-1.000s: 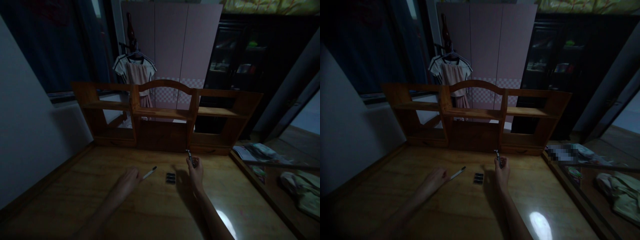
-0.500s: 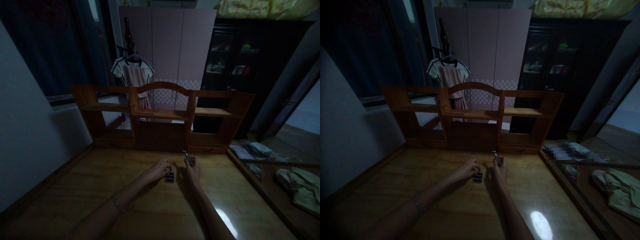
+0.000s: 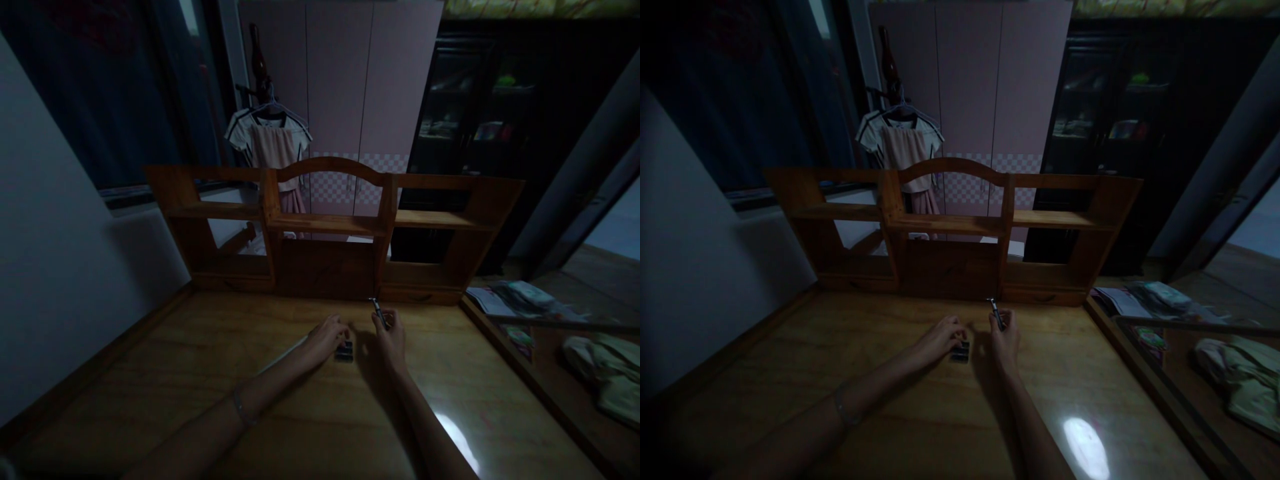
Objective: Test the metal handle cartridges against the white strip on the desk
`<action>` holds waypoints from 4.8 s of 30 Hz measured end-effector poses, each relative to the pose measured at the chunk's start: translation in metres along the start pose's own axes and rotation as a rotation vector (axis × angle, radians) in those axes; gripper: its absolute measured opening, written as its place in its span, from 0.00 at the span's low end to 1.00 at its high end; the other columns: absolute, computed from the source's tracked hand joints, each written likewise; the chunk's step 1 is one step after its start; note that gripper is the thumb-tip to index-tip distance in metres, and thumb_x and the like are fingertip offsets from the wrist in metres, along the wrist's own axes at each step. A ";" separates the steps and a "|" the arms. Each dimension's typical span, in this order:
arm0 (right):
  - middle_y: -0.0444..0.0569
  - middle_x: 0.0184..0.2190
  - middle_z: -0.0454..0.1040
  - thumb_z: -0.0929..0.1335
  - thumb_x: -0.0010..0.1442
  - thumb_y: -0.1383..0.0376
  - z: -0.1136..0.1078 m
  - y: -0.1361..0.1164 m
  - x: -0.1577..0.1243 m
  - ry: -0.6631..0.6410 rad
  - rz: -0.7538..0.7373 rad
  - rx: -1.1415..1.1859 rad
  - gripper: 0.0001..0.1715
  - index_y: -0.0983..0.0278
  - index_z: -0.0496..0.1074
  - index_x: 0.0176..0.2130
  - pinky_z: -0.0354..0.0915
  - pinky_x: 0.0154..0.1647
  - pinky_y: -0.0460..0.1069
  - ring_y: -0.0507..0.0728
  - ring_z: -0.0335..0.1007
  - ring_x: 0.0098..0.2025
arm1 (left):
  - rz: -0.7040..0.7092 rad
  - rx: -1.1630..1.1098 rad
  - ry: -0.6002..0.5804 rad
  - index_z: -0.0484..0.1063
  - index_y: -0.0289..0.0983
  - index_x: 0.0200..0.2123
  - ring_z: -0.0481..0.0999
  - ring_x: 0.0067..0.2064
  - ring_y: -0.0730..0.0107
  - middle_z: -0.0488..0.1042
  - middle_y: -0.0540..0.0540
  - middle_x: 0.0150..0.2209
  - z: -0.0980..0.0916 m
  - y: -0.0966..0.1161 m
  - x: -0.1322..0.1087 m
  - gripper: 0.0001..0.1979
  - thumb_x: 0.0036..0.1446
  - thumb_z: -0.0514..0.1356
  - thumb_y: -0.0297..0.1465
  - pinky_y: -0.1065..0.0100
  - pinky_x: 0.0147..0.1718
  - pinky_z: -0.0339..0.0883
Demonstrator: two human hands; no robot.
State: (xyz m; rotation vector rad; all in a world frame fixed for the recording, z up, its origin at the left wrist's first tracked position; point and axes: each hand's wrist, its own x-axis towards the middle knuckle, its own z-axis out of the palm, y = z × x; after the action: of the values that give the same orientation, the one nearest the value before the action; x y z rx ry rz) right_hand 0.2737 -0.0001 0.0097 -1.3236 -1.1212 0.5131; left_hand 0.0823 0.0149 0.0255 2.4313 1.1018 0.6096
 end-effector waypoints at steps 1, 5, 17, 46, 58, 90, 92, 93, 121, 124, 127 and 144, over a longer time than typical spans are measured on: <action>0.46 0.31 0.72 0.66 0.55 0.56 0.000 0.000 0.000 0.002 -0.001 -0.002 0.12 0.61 0.66 0.35 0.61 0.36 0.49 0.56 0.67 0.34 | -0.006 -0.005 0.003 0.74 0.38 0.37 0.66 0.44 0.64 0.67 0.46 0.39 -0.001 0.001 -0.001 0.09 0.51 0.59 0.25 0.67 0.42 0.60; 0.46 0.31 0.72 0.66 0.56 0.56 0.002 -0.002 -0.002 -0.014 -0.009 0.006 0.12 0.61 0.66 0.36 0.61 0.36 0.49 0.56 0.67 0.34 | 0.010 -0.016 0.035 0.75 0.39 0.38 0.66 0.44 0.65 0.66 0.46 0.40 -0.002 0.002 -0.002 0.10 0.51 0.59 0.26 0.68 0.42 0.60; 0.46 0.32 0.72 0.66 0.56 0.56 0.003 0.001 -0.003 -0.034 -0.006 0.014 0.11 0.61 0.66 0.36 0.61 0.37 0.49 0.56 0.68 0.35 | 0.049 0.038 -0.006 0.72 0.35 0.30 0.66 0.43 0.65 0.69 0.46 0.36 0.007 -0.010 0.011 0.04 0.50 0.58 0.24 0.67 0.41 0.58; 0.41 0.21 0.63 0.66 0.55 0.47 0.015 -0.031 -0.015 -0.610 0.100 0.128 0.22 0.63 0.66 0.27 0.54 0.26 0.46 0.52 0.59 0.25 | -0.368 -1.046 0.047 0.72 0.32 0.34 0.66 0.25 0.78 0.70 0.49 0.28 -0.032 -0.042 -0.039 0.18 0.47 0.64 0.41 0.75 0.24 0.57; 0.43 0.22 0.67 0.69 0.54 0.52 0.014 -0.046 -0.021 -0.827 0.147 0.063 0.19 0.65 0.69 0.25 0.56 0.27 0.45 0.52 0.62 0.26 | -0.397 -1.344 -0.119 0.73 0.30 0.37 0.75 0.38 0.68 0.75 0.41 0.38 -0.030 -0.034 -0.046 0.17 0.43 0.69 0.32 0.66 0.41 0.66; 0.42 0.22 0.65 0.69 0.54 0.53 0.017 -0.040 -0.024 -0.838 0.120 0.095 0.18 0.65 0.68 0.24 0.54 0.27 0.45 0.51 0.60 0.26 | -0.282 -1.405 -0.090 0.68 0.31 0.28 0.74 0.33 0.71 0.73 0.46 0.30 -0.019 -0.043 -0.045 0.15 0.41 0.71 0.29 0.70 0.34 0.66; 0.42 0.22 0.65 0.69 0.54 0.53 0.016 -0.041 -0.024 -0.838 0.133 0.113 0.18 0.65 0.68 0.25 0.53 0.27 0.45 0.51 0.59 0.26 | -0.280 -1.444 -0.098 0.69 0.32 0.36 0.74 0.33 0.71 0.74 0.45 0.33 -0.020 -0.043 -0.045 0.19 0.41 0.71 0.29 0.70 0.33 0.66; 0.41 0.22 0.64 0.68 0.54 0.53 0.016 -0.041 -0.024 -0.839 0.141 0.121 0.18 0.65 0.68 0.25 0.53 0.27 0.45 0.51 0.59 0.26 | -0.278 -1.454 -0.104 0.68 0.33 0.41 0.74 0.33 0.70 0.74 0.45 0.34 -0.020 -0.043 -0.045 0.23 0.41 0.71 0.29 0.69 0.33 0.66; 0.43 0.24 0.69 0.69 0.55 0.54 0.017 -0.040 -0.025 -0.821 0.052 0.047 0.16 0.66 0.71 0.27 0.58 0.29 0.45 0.51 0.64 0.28 | -0.207 -1.356 -0.041 0.74 0.34 0.43 0.76 0.34 0.68 0.77 0.44 0.35 -0.015 -0.045 -0.041 0.21 0.42 0.70 0.26 0.68 0.35 0.68; 0.43 0.24 0.70 0.70 0.55 0.54 0.017 -0.040 -0.025 -0.811 0.046 0.039 0.16 0.66 0.71 0.27 0.58 0.29 0.45 0.52 0.65 0.28 | -0.212 -1.356 -0.038 0.75 0.34 0.43 0.76 0.34 0.69 0.78 0.44 0.35 -0.015 -0.046 -0.041 0.21 0.41 0.70 0.26 0.69 0.36 0.67; 0.43 0.24 0.70 0.69 0.55 0.54 0.018 -0.039 -0.026 -0.796 0.040 0.033 0.17 0.66 0.71 0.27 0.58 0.29 0.45 0.52 0.65 0.29 | -0.222 -1.348 -0.024 0.75 0.34 0.43 0.76 0.34 0.68 0.78 0.44 0.34 -0.013 -0.047 -0.040 0.22 0.40 0.71 0.27 0.69 0.36 0.67; 0.43 0.24 0.69 0.69 0.55 0.54 0.018 -0.039 -0.026 -0.816 0.048 0.040 0.17 0.66 0.71 0.27 0.58 0.29 0.45 0.52 0.64 0.29 | -0.270 -1.340 -0.011 0.75 0.33 0.42 0.75 0.34 0.69 0.77 0.44 0.34 -0.015 -0.044 -0.041 0.23 0.39 0.71 0.29 0.69 0.36 0.67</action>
State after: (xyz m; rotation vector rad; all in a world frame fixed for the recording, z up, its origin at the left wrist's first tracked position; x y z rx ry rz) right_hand 0.2358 -0.0227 0.0347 -1.1200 -1.7218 1.1662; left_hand 0.0235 0.0124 0.0063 1.1089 0.6143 0.8473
